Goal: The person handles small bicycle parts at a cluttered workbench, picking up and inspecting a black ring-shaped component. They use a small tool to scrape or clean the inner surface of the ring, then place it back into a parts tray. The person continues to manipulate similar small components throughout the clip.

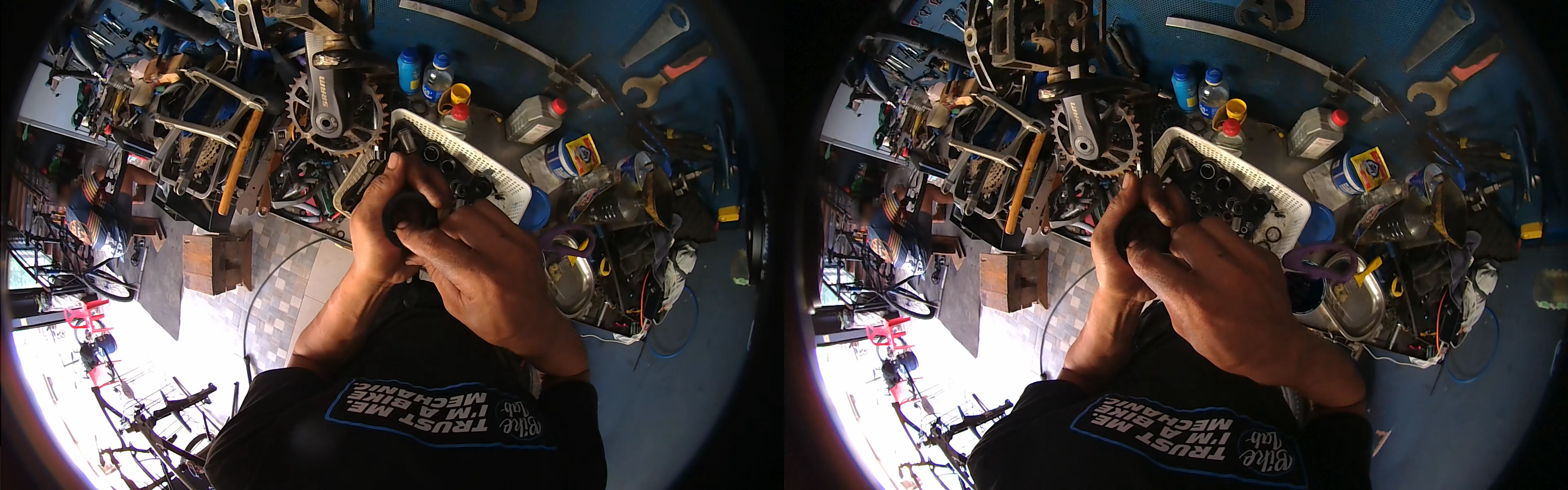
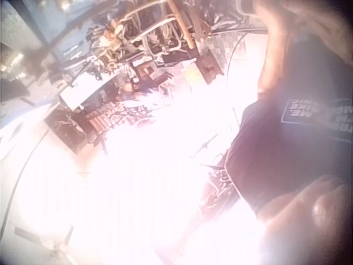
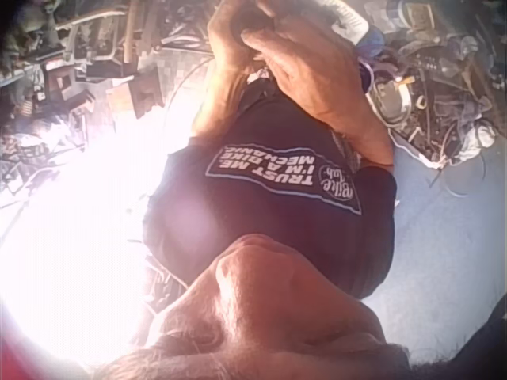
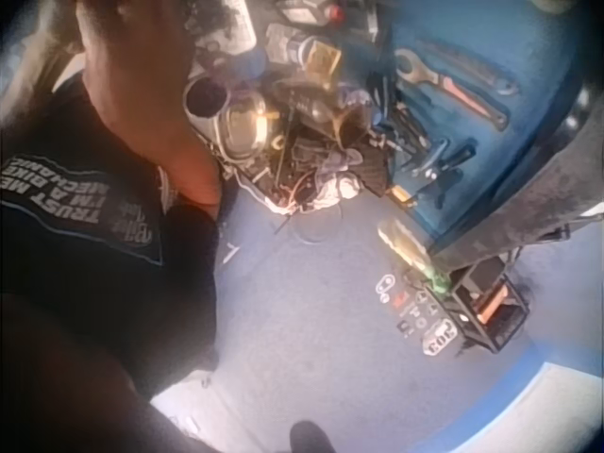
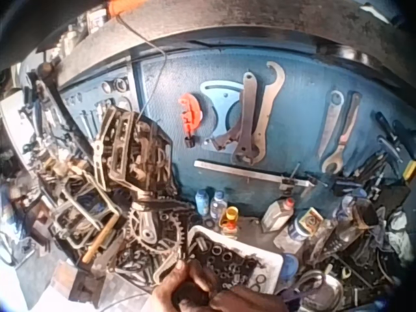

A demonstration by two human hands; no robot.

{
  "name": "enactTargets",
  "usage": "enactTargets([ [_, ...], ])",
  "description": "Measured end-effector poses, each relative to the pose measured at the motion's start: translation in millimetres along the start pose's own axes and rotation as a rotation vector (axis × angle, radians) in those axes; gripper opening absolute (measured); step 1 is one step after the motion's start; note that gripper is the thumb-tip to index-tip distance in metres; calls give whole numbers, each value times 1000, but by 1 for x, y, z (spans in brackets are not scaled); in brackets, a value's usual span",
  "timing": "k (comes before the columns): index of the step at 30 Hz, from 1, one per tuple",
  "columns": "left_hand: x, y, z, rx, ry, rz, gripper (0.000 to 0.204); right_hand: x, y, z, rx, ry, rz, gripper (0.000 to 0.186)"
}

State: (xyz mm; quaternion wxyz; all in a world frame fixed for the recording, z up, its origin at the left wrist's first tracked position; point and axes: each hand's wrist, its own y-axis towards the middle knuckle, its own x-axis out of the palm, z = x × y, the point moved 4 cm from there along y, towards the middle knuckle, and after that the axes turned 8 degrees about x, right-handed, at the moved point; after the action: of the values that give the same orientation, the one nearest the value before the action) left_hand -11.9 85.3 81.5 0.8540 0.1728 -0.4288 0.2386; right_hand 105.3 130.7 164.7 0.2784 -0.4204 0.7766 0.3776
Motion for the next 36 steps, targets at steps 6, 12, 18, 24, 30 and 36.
enactTargets([
  [6,-4,-1,-2,-59,1,26,50,-5,4,0,65,42,-23,37],
  [12,-5,0,0,-78,65,31,53,-7,5,1,69,75,-17,37],
  [18,-9,1,1,-90,19,-36,53,-10,4,1,61,90,-58,40],
  [24,-7,1,3,-91,26,-13,53,-6,2,4,13,59,-75,44],
  [30,-5,1,6,-114,-22,-38,52,-3,2,3,3,78,-36,44],
  [36,-8,1,2,-83,15,-10,52,-2,2,3,1,55,-53,45],
])
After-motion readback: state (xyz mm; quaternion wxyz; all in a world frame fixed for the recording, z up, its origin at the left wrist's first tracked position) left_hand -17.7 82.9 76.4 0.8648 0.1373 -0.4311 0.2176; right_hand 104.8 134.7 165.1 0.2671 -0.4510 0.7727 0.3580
